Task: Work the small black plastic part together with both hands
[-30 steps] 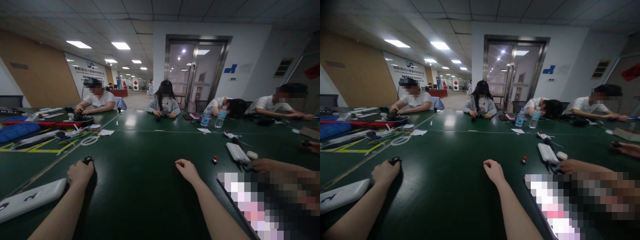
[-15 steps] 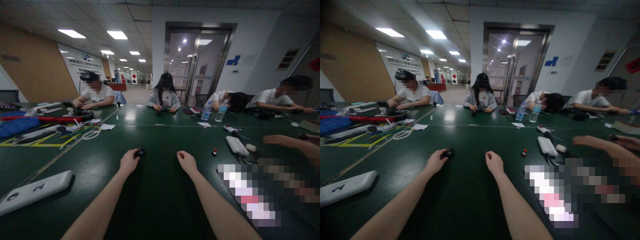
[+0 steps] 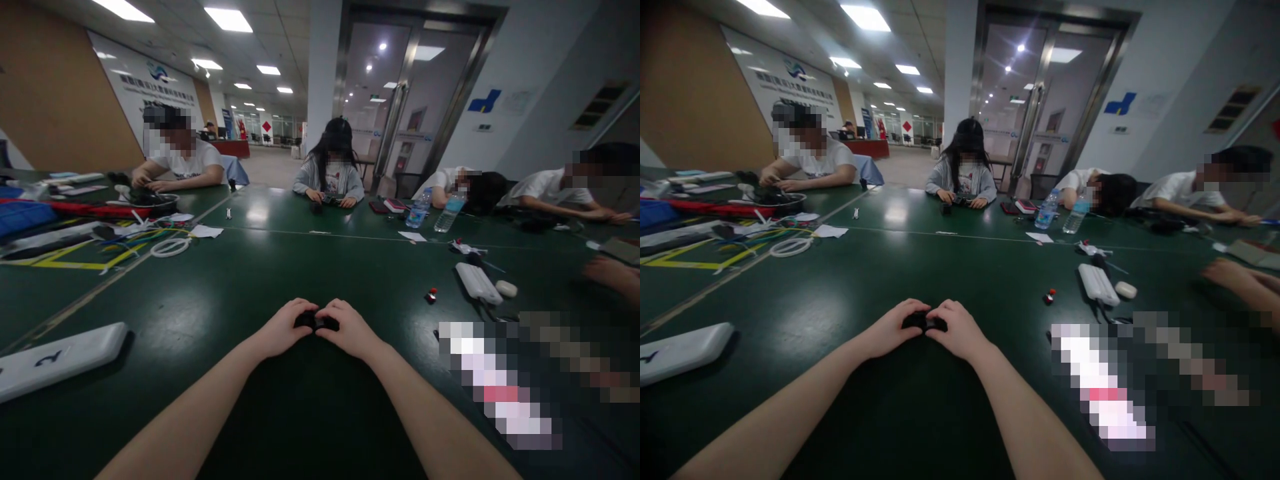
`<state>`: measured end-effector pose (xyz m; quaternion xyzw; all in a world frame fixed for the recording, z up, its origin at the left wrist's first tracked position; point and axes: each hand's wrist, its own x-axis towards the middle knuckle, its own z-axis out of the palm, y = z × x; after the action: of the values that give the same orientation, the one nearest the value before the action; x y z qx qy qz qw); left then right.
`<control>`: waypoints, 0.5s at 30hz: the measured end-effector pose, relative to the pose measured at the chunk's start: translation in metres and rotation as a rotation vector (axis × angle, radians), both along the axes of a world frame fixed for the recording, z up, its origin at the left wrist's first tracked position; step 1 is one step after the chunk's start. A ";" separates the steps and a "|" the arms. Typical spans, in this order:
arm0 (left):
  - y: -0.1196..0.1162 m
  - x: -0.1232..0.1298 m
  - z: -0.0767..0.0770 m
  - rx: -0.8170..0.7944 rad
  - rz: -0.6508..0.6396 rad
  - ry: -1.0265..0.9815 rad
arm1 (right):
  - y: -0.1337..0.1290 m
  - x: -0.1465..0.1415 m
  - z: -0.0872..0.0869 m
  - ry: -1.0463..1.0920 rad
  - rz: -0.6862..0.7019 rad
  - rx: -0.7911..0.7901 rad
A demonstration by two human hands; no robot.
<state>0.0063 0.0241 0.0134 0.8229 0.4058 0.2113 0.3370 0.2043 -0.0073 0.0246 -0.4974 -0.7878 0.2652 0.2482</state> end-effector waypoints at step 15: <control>-0.001 0.000 -0.002 -0.061 0.010 0.041 | 0.023 0.050 -0.022 0.695 -0.647 -0.174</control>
<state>0.0064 0.0234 0.0118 0.8143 0.4230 0.1838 0.3524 0.2546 0.0161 0.0026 -0.6177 -0.4382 0.3897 0.5239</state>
